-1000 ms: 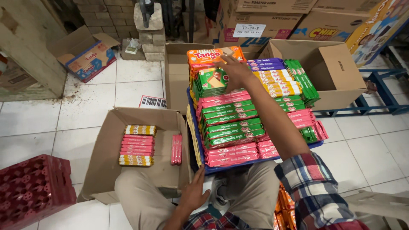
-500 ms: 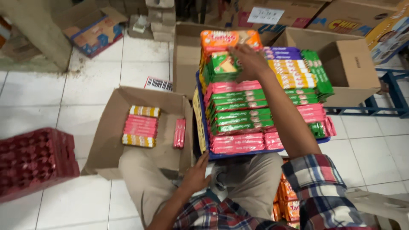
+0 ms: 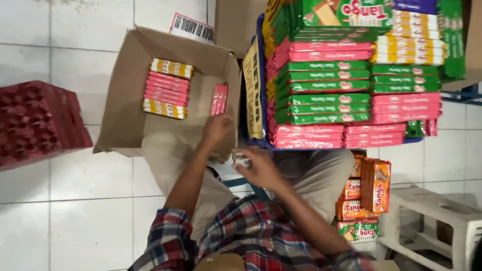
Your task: The person sits on a low stool and packs small, colorful boxes of Tango drink mix into a larger cardboard box. They pick up stacks of boxes from a blue crate and place them into the cardboard box, arranging them in neat rows.
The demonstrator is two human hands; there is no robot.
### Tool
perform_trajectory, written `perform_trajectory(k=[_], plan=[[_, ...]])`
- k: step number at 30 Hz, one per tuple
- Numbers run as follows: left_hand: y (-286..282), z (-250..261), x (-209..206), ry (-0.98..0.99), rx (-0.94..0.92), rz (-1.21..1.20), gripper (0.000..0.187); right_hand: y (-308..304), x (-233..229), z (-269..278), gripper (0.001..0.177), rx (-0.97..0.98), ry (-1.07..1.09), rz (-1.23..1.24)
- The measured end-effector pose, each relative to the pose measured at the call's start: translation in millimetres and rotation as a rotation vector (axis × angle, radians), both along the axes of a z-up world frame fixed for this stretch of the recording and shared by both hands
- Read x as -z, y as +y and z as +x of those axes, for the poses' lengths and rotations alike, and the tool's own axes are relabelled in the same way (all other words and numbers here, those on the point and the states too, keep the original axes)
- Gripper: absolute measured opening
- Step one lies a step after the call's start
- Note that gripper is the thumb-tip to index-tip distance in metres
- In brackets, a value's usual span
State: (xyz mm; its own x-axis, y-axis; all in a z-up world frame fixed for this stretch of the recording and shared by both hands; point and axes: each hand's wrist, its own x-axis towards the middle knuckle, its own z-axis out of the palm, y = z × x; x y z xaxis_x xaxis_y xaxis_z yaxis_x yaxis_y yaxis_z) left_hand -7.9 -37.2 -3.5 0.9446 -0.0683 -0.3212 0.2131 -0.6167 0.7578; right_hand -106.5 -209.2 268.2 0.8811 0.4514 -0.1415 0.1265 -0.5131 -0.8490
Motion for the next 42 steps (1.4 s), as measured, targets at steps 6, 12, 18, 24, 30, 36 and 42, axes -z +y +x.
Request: perform_trajectory(k=[6, 12, 18, 24, 30, 36, 42], plan=[[22.5, 49.6, 160.6, 0.267, -0.012, 0.248, 0.035, 1.0, 181.5, 3.3, 0.051, 0.077, 0.221, -0.298], [13.5, 24.6, 209.6, 0.278, 0.104, 0.354, 0.039, 18.4, 278.8, -7.0, 0.051, 0.116, 0.048, -0.370], [-18.5, 56.3, 237.7, 0.203, 0.241, 0.436, 0.053, 19.1, 303.9, -23.2, 0.068, 0.110, 0.133, -0.546], [-8.9, 58.8, 257.3, 0.238, 0.185, 0.479, 0.059, 17.1, 317.9, -22.2, 0.065, 0.160, 0.137, -0.550], [-7.5, 65.5, 343.0, 0.241, -0.108, 0.485, 0.096, 15.2, 321.0, -28.3, 0.065, 0.186, 0.190, -0.430], [29.3, 96.6, 205.6, 0.645, -0.574, -0.192, 0.064, 13.3, 327.4, -31.4, 0.065, 0.180, 0.184, -0.475], [47.0, 45.4, 267.0, 0.587, -0.700, -0.333, 0.044, 13.4, 332.7, -23.0, 0.065, 0.120, 0.160, -0.605]])
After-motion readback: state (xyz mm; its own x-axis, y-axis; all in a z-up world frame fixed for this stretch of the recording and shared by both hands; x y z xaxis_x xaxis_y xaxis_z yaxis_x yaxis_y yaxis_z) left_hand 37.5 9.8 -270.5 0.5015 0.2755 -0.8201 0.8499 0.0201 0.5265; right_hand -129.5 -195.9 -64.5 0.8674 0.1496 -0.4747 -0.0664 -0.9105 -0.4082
